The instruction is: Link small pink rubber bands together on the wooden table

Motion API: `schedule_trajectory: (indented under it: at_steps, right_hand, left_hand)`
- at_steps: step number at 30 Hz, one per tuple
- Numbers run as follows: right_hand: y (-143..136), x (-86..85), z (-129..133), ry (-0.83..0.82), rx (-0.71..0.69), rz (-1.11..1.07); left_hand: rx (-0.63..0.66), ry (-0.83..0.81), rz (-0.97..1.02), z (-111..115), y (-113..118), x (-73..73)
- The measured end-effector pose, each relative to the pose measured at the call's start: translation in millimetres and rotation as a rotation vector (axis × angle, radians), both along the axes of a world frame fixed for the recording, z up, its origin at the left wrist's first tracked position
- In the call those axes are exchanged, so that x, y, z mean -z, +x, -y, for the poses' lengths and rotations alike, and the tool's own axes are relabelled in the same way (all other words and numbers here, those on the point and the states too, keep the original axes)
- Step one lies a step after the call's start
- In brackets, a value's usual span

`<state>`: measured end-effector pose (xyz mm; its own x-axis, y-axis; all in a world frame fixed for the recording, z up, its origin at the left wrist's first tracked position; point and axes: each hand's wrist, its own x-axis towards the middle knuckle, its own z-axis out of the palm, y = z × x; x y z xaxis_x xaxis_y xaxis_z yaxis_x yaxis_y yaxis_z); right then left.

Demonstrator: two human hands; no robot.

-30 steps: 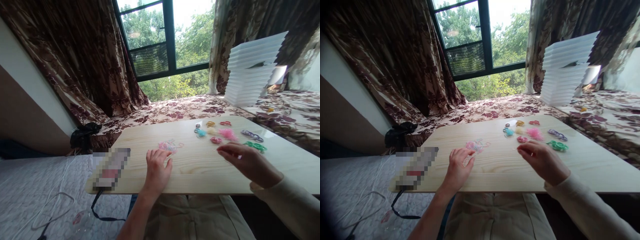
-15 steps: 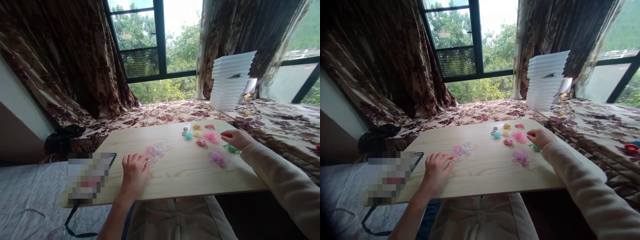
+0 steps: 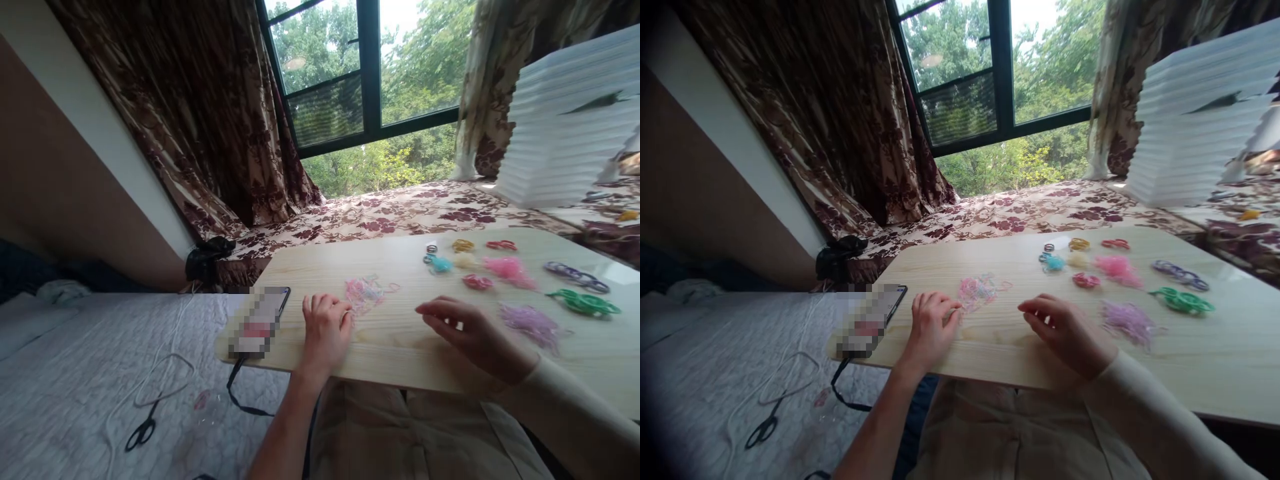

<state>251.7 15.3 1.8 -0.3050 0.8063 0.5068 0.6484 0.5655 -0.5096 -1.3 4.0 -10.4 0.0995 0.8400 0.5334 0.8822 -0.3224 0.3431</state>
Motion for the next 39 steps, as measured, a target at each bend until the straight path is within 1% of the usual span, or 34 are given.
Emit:
schedule_trajectory:
  at_steps: [2, 4, 7, 11, 17, 21, 26, 29, 33, 39]
  right_hand:
    - [-14, 6.4, -16, 0.014, -0.012, 0.050]
    - [-22, 12.2, -30, 0.028, -0.007, 0.086]
    - [-27, 18.8, -40, 0.064, 0.009, 0.129]
    - [-32, 23.1, -37, 0.123, 0.006, 0.206]
    - [-37, 23.6, -32, 0.196, -0.025, 0.292]
    - [-36, 23.3, -31, 0.231, -0.037, 0.297]
    - [-36, 23.9, -29, 0.264, -0.050, 0.263]
    - [-36, 23.5, -28, 0.278, -0.067, 0.241]
    - [-38, 23.2, -27, 0.290, -0.138, 0.219]
    - [-42, 27.5, -25, 0.313, -0.273, 0.181]
  left_hand:
    - [0.008, -0.014, 0.012, 0, 1, 0.6]
    - [0.014, -0.020, 0.022, 0, 2, 1.5]
    - [0.020, -0.015, 0.030, 1, 4, 2.2]
    - [0.031, -0.027, 0.023, 3, 8, 1.2]
    - [0.064, -0.043, -0.030, 6, 13, 0.6]
    - [0.083, -0.044, -0.032, 7, 12, 1.2]
    - [0.138, -0.018, -0.015, 9, 10, 1.8]
    - [0.130, 0.007, 0.015, 9, 9, 2.2]
    - [0.124, 0.006, 0.026, 9, 8, 1.5]
    - [0.126, -0.003, 0.034, 10, 8, 0.3]
